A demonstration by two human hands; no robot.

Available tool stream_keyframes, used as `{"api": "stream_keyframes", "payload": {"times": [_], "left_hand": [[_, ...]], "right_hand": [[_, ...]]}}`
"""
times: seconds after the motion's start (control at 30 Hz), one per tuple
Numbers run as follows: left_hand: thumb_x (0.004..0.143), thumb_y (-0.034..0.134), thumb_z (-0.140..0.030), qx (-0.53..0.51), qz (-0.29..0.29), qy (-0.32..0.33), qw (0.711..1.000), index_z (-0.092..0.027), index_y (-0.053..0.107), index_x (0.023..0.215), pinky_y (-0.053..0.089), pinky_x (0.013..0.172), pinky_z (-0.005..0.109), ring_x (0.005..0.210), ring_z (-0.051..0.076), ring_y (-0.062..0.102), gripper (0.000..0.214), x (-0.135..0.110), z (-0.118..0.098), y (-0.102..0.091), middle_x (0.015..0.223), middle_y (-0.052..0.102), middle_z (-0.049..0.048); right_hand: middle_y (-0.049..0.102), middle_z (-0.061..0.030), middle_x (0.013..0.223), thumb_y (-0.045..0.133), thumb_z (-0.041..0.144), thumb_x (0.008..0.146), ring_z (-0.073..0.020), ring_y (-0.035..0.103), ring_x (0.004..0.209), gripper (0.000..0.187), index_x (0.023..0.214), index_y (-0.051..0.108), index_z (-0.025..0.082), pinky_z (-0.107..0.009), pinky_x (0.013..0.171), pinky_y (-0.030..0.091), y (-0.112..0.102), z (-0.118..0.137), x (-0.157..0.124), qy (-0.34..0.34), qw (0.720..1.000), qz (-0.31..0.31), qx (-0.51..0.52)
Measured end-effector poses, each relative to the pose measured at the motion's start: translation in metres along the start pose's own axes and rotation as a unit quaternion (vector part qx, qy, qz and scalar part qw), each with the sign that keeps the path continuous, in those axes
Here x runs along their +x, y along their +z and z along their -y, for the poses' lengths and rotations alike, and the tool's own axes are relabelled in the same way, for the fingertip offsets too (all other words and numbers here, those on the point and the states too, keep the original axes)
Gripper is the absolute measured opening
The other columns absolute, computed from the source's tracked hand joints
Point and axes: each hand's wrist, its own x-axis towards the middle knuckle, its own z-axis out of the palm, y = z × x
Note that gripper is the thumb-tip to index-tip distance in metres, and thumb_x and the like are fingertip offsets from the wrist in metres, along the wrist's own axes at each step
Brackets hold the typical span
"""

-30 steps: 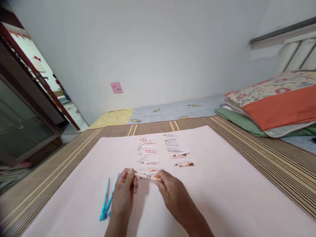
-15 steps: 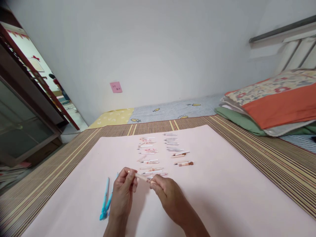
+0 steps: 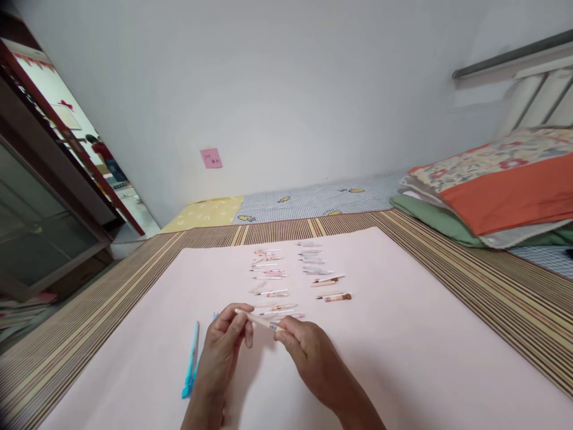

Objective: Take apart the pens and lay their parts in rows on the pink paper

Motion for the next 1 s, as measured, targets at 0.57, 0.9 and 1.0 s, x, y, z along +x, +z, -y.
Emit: {"api": "stream_keyframes", "payload": {"times": [0.57,0.9,1.0], "left_hand": [[0.079,0.075,-0.04,-0.071,-0.008,-0.039,0.997,-0.016,0.069,0.09,0.037,0.057,0.022,0.055,0.009,0.046,0.027,0.0,0.008,0.015,0.059,0.054,-0.0034],[0.076,0.078,-0.037,-0.126,0.026,-0.054,0.99,-0.016,0.071,0.092,0.046,0.062,0.025,0.059,0.011,0.057,0.027,-0.015,0.01,0.042,0.066,0.065,0.0012],[0.076,0.078,-0.036,-0.106,0.058,-0.058,0.991,-0.015,0.07,0.091,0.046,0.062,0.026,0.059,0.013,0.06,0.027,-0.039,0.0,0.054,0.068,0.068,0.003]], "right_hand": [[0.062,-0.0001,0.076,0.038,0.036,0.1,-0.0168,0.055,0.069,0.027,0.084,0.056,0.024,-0.027,0.065,0.041,-0.002,-0.001,0.001,-0.017,0.997,-0.038,-0.071],[0.061,0.0007,0.069,0.07,0.046,0.081,-0.012,0.051,0.055,0.031,0.092,0.067,0.017,-0.026,0.053,0.041,-0.042,-0.01,-0.024,0.075,0.959,-0.124,0.244],[0.059,0.0018,0.061,0.071,0.05,0.08,-0.0119,0.051,0.055,0.034,0.087,0.067,0.017,-0.026,0.054,0.04,-0.046,0.0,-0.048,0.067,0.944,-0.177,0.269]]}}
